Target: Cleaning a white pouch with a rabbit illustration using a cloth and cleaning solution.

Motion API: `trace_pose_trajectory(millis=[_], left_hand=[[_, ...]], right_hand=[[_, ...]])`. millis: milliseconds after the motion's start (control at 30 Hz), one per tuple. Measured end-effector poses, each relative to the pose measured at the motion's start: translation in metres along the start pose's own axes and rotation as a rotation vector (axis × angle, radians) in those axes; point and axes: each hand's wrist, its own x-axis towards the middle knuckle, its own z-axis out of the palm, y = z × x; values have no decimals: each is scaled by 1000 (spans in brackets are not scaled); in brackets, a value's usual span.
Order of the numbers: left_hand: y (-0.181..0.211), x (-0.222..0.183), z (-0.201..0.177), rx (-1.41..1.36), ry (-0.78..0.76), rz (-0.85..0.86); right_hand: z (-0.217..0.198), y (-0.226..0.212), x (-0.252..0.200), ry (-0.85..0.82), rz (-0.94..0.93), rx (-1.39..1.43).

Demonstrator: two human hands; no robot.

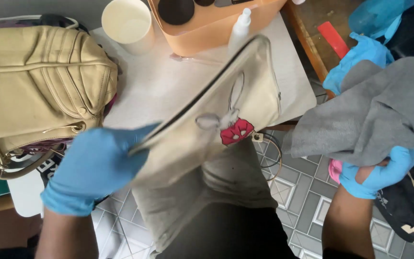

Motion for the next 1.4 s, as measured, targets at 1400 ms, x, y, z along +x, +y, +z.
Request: trace_pose_trajectory(millis=[1400], left_hand=[[-13, -79, 102, -5, 568, 604]], right_hand=[[156, 39, 52, -593, -315, -884]])
